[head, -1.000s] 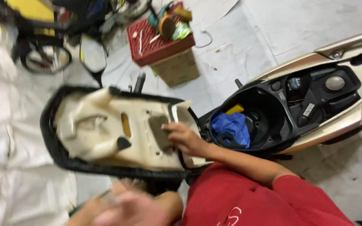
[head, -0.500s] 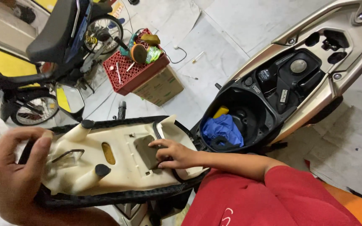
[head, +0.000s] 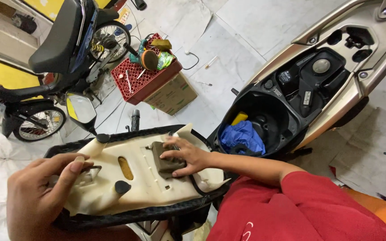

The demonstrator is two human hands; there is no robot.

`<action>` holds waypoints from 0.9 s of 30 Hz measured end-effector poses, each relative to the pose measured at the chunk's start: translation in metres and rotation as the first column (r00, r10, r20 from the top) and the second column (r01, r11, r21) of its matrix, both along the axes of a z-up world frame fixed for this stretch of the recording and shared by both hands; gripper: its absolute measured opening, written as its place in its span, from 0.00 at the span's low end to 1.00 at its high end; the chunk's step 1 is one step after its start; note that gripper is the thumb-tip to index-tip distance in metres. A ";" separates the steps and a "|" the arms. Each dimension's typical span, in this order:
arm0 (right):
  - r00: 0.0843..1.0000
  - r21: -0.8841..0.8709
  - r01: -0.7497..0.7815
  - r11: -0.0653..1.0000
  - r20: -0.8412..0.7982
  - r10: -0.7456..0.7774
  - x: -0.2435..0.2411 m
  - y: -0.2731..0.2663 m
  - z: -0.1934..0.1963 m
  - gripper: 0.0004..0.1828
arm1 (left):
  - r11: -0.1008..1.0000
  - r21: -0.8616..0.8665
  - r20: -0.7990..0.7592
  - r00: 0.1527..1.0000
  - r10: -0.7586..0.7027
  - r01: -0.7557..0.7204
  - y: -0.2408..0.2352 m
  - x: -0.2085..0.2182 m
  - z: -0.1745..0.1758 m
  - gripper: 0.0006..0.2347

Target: The person holds a white plastic motorcycle part and sands its surface with a sanding block. They rotate the part to reach different areas while working in a garage.

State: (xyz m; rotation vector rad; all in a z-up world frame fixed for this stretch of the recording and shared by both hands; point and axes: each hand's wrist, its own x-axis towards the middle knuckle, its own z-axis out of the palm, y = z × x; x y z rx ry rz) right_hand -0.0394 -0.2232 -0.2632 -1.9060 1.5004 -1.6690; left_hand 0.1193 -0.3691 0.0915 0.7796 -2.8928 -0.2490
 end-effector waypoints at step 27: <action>0.998 -0.065 -0.056 0.996 0.038 0.059 0.011 0.012 -0.014 0.36 | 0.984 -0.014 -0.097 0.979 -0.179 0.178 0.021 0.020 -0.003 0.11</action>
